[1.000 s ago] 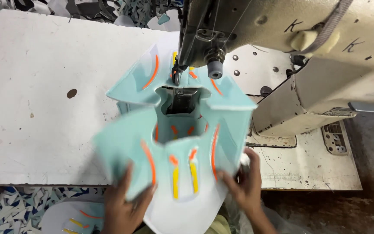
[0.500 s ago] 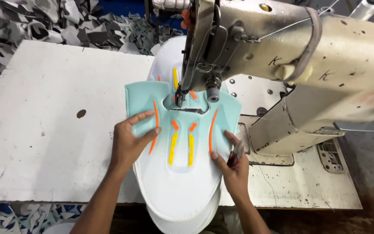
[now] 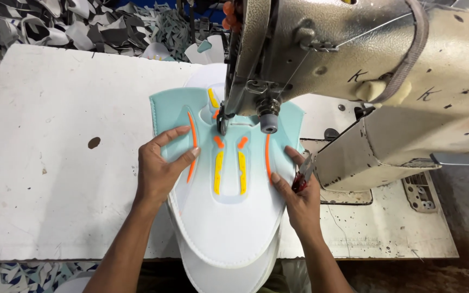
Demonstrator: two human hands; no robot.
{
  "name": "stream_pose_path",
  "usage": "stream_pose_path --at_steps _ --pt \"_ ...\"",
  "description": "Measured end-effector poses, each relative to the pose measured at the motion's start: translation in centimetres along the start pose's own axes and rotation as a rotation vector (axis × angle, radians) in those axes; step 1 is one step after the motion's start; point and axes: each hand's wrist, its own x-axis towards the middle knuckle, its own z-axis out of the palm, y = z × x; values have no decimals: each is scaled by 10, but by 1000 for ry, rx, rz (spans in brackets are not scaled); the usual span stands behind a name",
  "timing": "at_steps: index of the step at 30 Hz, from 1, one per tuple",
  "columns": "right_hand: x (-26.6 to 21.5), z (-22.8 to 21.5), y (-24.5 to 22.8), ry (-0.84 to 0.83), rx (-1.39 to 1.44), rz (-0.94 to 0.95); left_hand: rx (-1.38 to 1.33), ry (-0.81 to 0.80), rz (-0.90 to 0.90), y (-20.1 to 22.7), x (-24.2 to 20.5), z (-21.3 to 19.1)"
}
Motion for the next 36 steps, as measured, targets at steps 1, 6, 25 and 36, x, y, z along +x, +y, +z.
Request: stream_pose_path --at_steps 1,6,25,36 --pt "3 0 0 1 1 3 1 -2 -2 1 2 0" --pt "22 2 2 -11 28 18 -18 19 -23 -6 18 6" --pt "55 -13 8 -35 -16 -22 -162 -115 -488 -122 141 -16" --pt "132 -23 -43 -113 -1029 -822 -730 -213 -63 -69 170 17"
